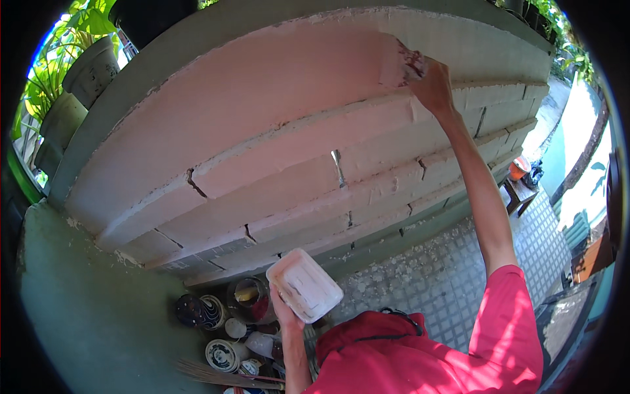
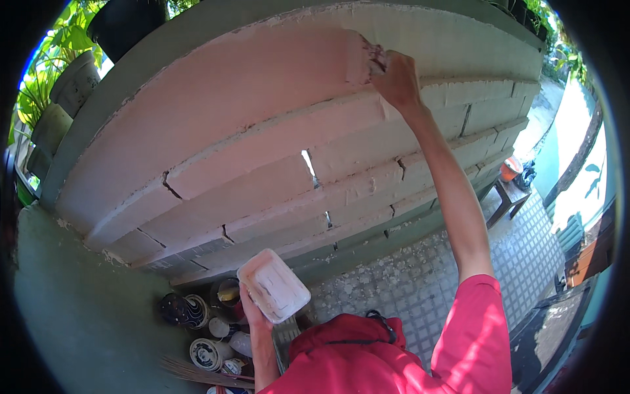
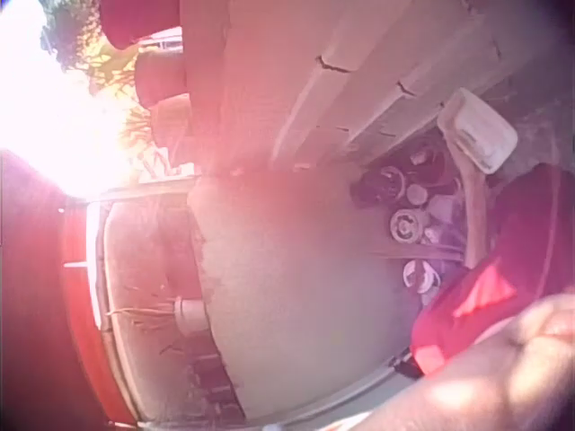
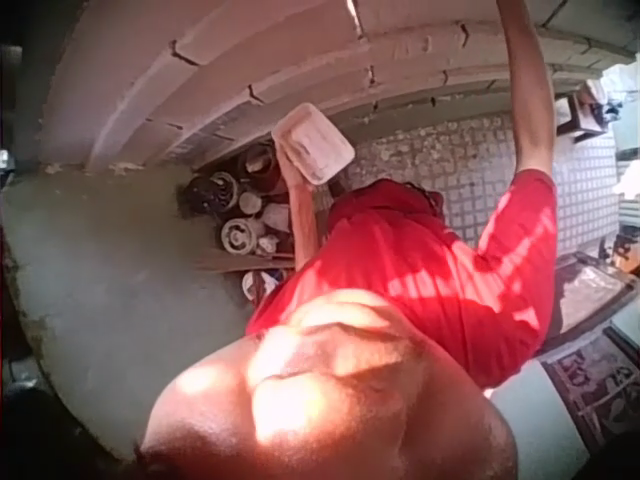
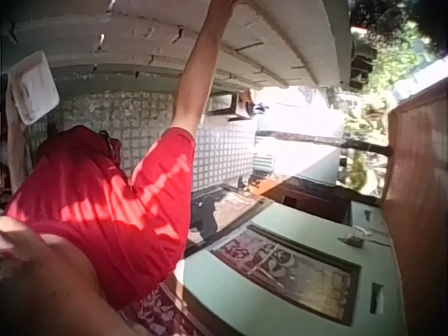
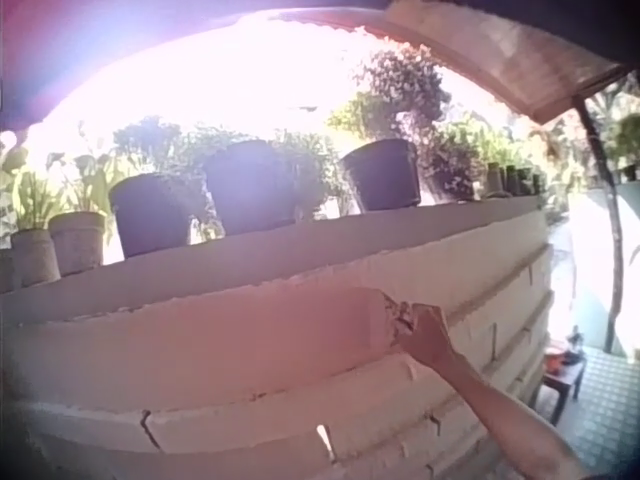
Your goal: The person applies plaster to a cracked outdoor wall using a plastic scraper to transfer the plaster from a small container onto the wall.
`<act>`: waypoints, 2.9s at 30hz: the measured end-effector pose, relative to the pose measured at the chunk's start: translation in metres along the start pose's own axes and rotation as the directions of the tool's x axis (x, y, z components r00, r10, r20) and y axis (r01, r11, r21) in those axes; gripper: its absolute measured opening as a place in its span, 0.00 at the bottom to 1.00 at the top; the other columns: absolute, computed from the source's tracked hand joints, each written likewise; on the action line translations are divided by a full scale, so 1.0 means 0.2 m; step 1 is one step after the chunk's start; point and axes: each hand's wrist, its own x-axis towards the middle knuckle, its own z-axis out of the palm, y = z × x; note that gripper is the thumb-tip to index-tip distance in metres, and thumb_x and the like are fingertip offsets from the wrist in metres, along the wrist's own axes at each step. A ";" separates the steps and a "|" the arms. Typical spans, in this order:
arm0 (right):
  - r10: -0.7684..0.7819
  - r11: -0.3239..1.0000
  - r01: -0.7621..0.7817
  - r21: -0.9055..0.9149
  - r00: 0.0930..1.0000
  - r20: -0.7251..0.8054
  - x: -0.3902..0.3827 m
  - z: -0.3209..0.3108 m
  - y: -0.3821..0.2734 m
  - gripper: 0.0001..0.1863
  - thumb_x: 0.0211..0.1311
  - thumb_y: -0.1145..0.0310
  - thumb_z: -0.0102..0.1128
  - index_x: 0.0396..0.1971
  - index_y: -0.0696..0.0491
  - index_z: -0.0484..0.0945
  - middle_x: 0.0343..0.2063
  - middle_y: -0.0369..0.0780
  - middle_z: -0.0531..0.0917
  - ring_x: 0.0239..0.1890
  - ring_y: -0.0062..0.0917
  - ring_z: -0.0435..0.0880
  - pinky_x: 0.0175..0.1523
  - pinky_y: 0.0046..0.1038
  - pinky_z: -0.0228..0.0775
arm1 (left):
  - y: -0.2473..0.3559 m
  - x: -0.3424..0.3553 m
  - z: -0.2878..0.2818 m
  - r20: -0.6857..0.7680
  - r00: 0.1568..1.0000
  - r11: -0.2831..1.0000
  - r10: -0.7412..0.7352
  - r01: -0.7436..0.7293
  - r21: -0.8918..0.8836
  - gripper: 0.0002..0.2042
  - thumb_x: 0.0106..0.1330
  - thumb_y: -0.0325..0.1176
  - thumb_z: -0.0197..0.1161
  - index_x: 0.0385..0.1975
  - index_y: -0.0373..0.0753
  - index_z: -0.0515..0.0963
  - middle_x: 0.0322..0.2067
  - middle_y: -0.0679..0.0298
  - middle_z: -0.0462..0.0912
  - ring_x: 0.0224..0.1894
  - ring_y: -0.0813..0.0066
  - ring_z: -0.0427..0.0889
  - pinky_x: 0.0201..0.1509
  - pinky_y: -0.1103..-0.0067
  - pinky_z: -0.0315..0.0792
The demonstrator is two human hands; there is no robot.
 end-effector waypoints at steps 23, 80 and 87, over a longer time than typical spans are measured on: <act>0.278 0.959 -0.279 0.056 0.960 0.035 0.48 -0.63 0.52 0.12 0.51 0.67 0.63 0.29 0.61 0.81 0.21 0.40 0.82 0.22 0.21 0.81 0.26 0.27 0.74 | -0.21 -0.17 0.52 -0.003 0.999 0.999 -0.053 0.053 -0.006 0.27 0.70 0.55 0.37 0.59 0.41 0.64 0.53 0.62 0.73 0.54 0.64 0.74 0.58 0.68 0.70; -0.460 0.852 0.410 -0.324 0.883 -0.093 0.88 -0.85 2.96 0.27 0.44 0.82 0.55 0.51 0.56 0.75 0.54 0.45 0.75 0.59 0.40 0.71 0.61 0.34 0.66 | -2.55 0.29 2.87 -0.014 0.973 0.973 -0.231 0.231 0.026 0.29 0.69 0.56 0.38 0.60 0.39 0.63 0.52 0.60 0.74 0.52 0.63 0.75 0.57 0.67 0.70; -0.327 0.861 0.384 -0.334 0.920 0.217 0.68 -1.06 2.92 0.21 0.42 0.79 0.57 0.42 0.59 0.77 0.39 0.51 0.81 0.44 0.43 0.81 0.48 0.38 0.76 | -2.53 0.22 2.87 0.016 0.966 0.965 -0.259 0.258 0.043 0.30 0.69 0.56 0.37 0.61 0.40 0.62 0.54 0.61 0.72 0.55 0.64 0.73 0.59 0.67 0.68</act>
